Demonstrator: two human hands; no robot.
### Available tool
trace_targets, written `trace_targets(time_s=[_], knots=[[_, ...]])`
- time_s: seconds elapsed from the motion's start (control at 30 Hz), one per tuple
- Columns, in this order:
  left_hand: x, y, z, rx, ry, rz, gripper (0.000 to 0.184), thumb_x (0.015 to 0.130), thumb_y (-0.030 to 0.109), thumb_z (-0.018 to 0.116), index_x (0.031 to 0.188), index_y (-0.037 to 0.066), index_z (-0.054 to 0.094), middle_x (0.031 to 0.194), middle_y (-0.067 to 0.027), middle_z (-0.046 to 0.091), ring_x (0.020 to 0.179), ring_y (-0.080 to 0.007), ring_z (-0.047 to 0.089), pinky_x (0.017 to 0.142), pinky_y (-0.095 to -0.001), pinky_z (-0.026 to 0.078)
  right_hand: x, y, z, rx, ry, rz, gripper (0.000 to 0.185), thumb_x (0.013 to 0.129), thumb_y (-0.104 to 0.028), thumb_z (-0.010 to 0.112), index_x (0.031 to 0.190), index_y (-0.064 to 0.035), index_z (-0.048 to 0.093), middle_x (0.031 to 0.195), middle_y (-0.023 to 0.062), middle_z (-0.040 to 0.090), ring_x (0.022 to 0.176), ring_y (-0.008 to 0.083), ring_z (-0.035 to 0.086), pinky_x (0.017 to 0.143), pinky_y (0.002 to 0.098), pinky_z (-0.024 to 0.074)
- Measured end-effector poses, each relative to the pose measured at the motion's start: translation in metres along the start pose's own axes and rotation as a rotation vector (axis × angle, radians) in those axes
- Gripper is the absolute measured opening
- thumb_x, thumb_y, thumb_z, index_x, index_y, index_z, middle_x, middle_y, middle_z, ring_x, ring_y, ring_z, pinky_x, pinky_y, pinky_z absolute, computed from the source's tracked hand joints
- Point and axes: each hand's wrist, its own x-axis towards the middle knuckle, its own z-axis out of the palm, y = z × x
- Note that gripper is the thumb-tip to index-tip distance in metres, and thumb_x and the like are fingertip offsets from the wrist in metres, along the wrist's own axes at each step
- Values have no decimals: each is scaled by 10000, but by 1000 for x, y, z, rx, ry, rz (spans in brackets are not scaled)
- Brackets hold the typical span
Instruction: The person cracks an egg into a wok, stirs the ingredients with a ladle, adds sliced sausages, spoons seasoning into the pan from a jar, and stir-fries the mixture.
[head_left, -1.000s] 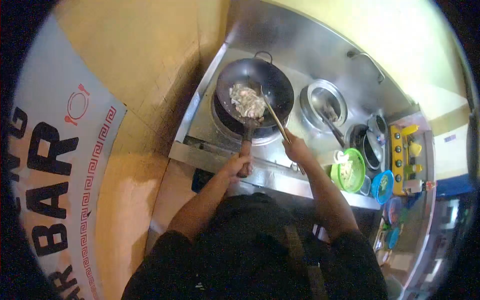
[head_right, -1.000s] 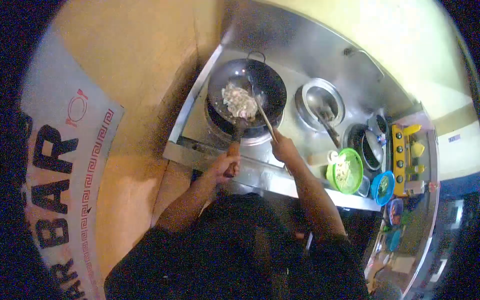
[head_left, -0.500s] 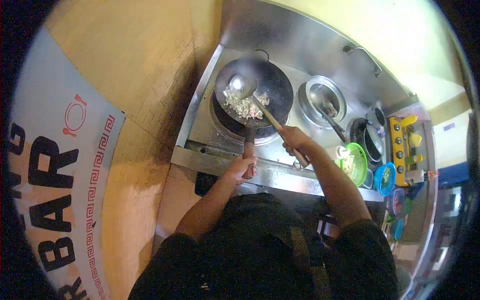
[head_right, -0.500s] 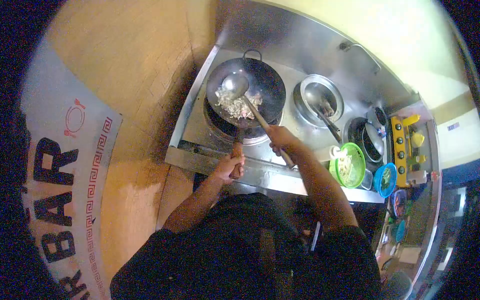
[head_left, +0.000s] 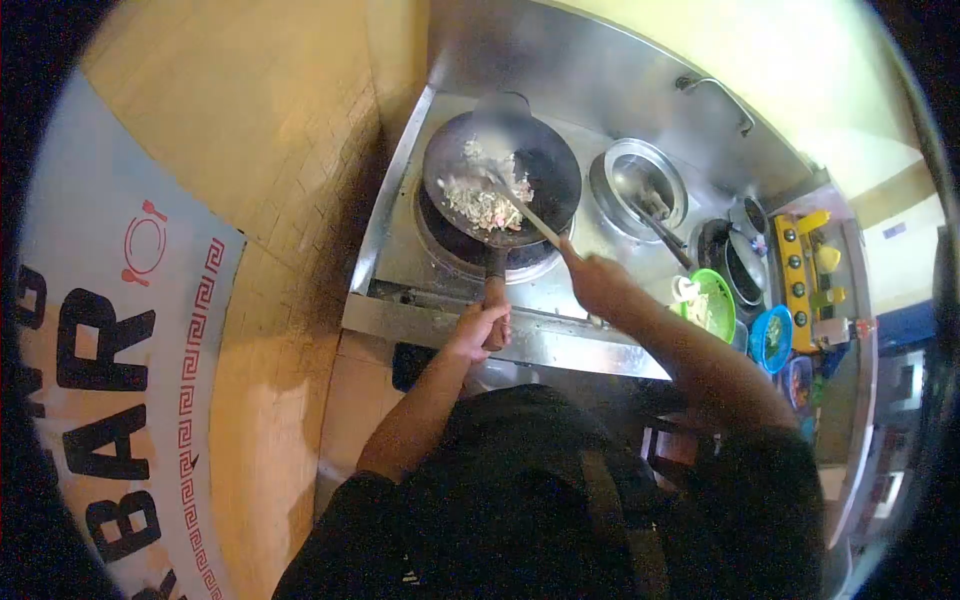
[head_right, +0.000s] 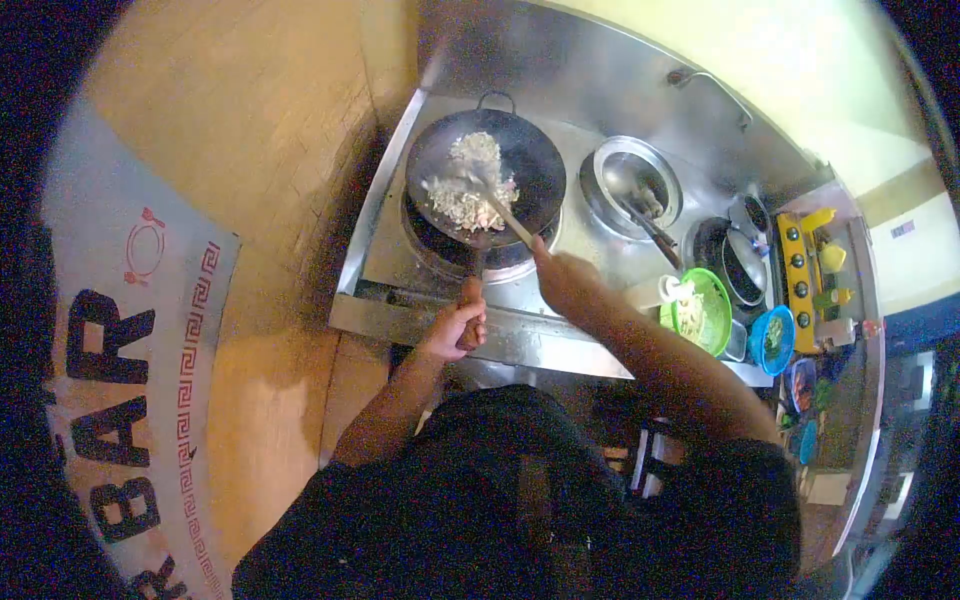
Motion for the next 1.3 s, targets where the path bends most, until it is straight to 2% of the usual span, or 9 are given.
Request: trace_targets(time_s=[0.4, 0.47, 0.53, 0.6, 0.7, 0.83, 1.07, 1.13, 1.3], knots=[[-29, 3, 40, 298, 129, -38, 170, 863, 225, 589, 844, 61, 549, 646, -30, 550, 519, -169, 534, 489, -321, 466, -38, -37, -8, -132, -14, 23, 471, 895, -109, 404, 1318, 90, 341, 716, 172, 644, 599, 283, 652, 526, 436, 526], [-61, 5, 111, 187, 139, -62, 135, 828, 138, 578, 744, 33, 564, 604, -73, 566, 484, -200, 549, 478, -342, 449, -23, 6, 9, 60, -30, 162, 637, 837, -66, 468, 1431, -98, 239, 765, 193, 642, 633, 296, 650, 609, 457, 516], [-53, -10, 112, 103, 76, 1, 122, 820, 135, 583, 763, 29, 562, 614, -78, 568, 508, -208, 562, 479, -344, 444, -26, 42, -5, 317, 150, -49, 586, 841, -89, 494, 1403, -115, 333, 709, 174, 626, 596, 264, 630, 554, 418, 492], [-24, -12, 76, 107, 84, 6, 120, 817, 136, 588, 756, 39, 553, 612, -81, 564, 520, -205, 564, 483, -344, 445, -66, 12, -87, 755, -217, 225, 538, 833, -123, 535, 1357, -91, 413, 688, 201, 610, 617, 300, 622, 582, 434, 486], [-19, 3, 62, 23, 51, -55, 126, 810, 134, 599, 746, 46, 538, 604, -79, 549, 517, -197, 551, 483, -338, 445, -101, 11, -114, 670, -320, 171, 589, 825, -86, 506, 1392, -99, 349, 729, 242, 608, 673, 334, 632, 627, 442, 492], [-26, 13, 57, -5, 23, -63, 127, 801, 108, 604, 733, 46, 517, 596, -60, 514, 502, -184, 515, 476, -329, 449, -115, 4, -67, 16, -228, 117, 678, 802, -11, 455, 1434, -106, 229, 805, 263, 616, 695, 336, 642, 633, 449, 512], [-15, 17, 24, 16, -85, -112, 150, 836, 152, 579, 744, 39, 539, 617, -69, 550, 492, -186, 547, 463, -319, 455, -28, -7, 41, 101, -7, 148, 546, 880, -121, 406, 1366, 66, 241, 703, 192, 630, 554, 345, 615, 513, 470, 500], [-21, 25, 18, 176, 3, -108, 175, 865, 182, 561, 745, 55, 545, 630, -52, 547, 522, -173, 543, 516, -313, 469, -64, -23, 19, 63, -148, 169, 631, 835, -69, 448, 1421, -76, 214, 821, 246, 630, 709, 359, 646, 632, 476, 514], [-42, 22, 82, 187, -48, 64, 162, 833, 145, 578, 724, 29, 546, 603, -77, 554, 478, -194, 540, 463, -319, 450, -69, 11, -4, 218, -21, 281, 662, 782, -11, 460, 1410, -136, 292, 895, 284, 594, 812, 414, 608, 734, 483, 483]])
